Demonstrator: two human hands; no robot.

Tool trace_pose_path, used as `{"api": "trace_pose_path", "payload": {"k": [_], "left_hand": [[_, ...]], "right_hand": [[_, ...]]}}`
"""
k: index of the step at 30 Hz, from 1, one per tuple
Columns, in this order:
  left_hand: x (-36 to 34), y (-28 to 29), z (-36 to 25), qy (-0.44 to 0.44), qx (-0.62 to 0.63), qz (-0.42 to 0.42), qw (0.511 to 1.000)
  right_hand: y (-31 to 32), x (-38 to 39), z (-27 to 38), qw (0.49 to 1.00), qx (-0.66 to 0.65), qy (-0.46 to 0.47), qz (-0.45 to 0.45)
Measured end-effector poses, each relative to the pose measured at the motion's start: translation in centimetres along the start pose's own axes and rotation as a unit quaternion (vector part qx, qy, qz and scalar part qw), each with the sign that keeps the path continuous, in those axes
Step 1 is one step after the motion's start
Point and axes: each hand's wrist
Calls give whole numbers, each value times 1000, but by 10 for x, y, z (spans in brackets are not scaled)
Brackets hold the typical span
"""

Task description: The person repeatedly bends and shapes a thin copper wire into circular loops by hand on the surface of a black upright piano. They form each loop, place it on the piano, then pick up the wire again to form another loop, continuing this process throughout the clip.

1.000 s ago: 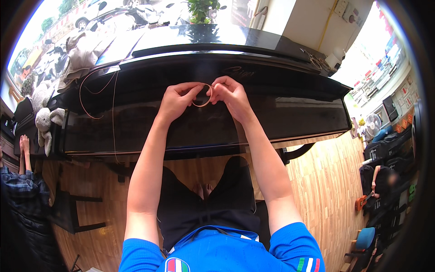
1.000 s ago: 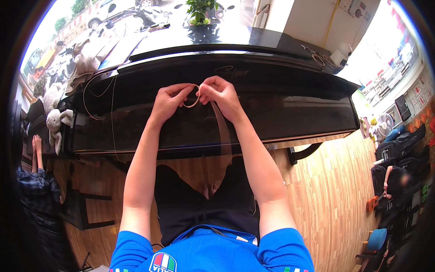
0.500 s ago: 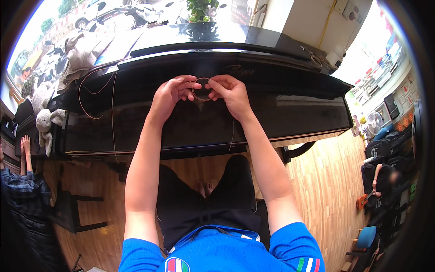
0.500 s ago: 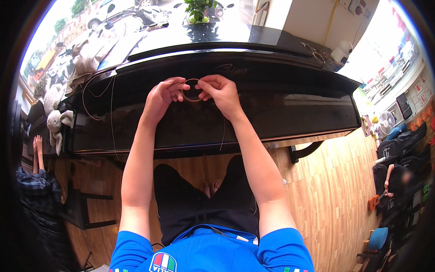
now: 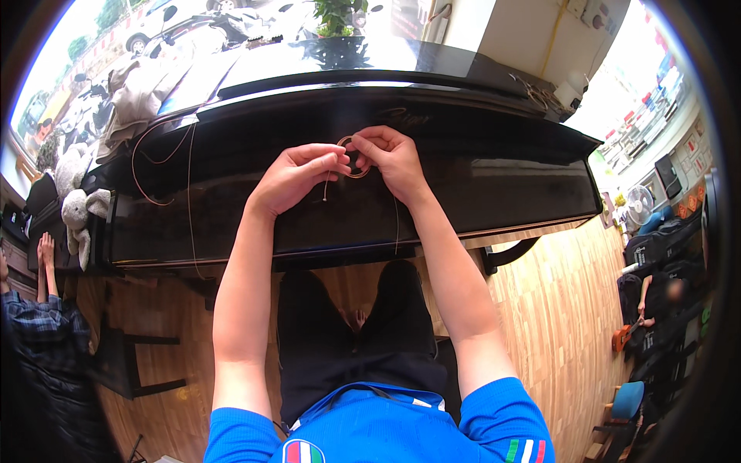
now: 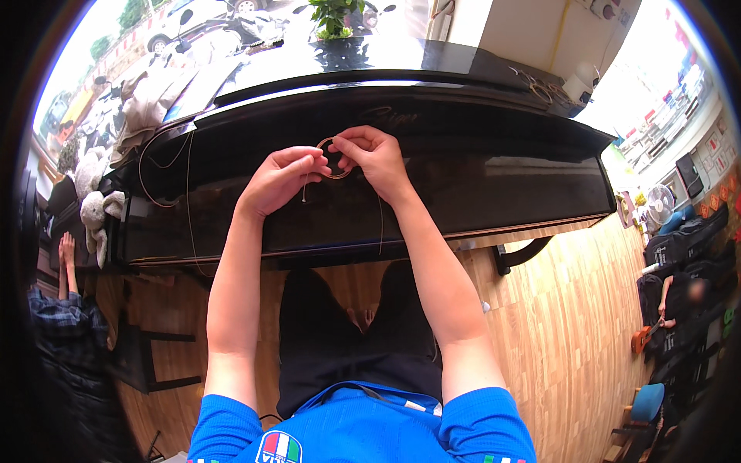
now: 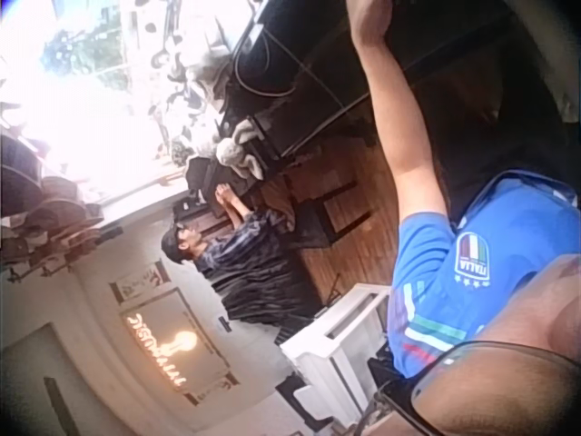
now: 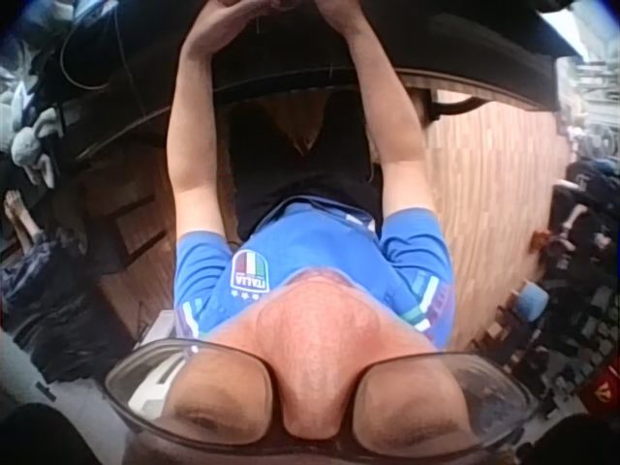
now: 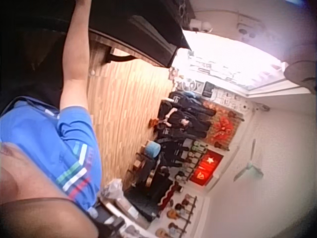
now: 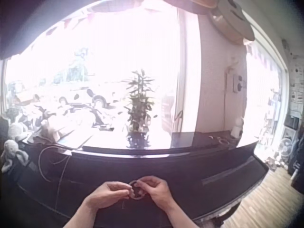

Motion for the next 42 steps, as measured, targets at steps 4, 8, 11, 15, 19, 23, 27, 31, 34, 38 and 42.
{"api": "trace_pose_path", "payload": {"k": [4,8,11,15,19,23,27,31,34,38,42], "left_hand": [[2,-14,-3,-7,49,32,998],[1,0,3,-21,10,40,999],[0,3,1,7,-31,14,999],[1,-5,0,23,67,25,997],[2,-5,0,17,63,9,998],[0,2,1,-17,22,-18,999],[-5,-3,3,-62,6,-83,995],[-8,-4,2,-77,-32,-122,989],[-9,-8,1,-84,-39,-131,987],[-8,-12,1,-88,-56,-123,987],[-10,-19,2,-87,-94,-118,985]], "right_hand": [[1,1,1,1000,6,-5,-4],[-2,2,3,1000,-5,2,8],[-1,2,2,1000,12,-4,11],[-1,2,2,1000,11,2,19],[0,2,4,999,21,-3,24],[-2,3,6,999,37,-5,28],[-2,4,5,999,27,-1,30],[-2,4,7,999,18,2,27],[-2,4,8,1000,15,-5,25],[-4,5,8,999,24,3,28],[-1,5,8,1000,11,6,20]]}}
Point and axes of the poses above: each hand's wrist, its own x-axis away from the middle knuckle, its own y-axis out of the back of the hand, z = x × y, and after that the axes turned 13 degrees about x, right-handed
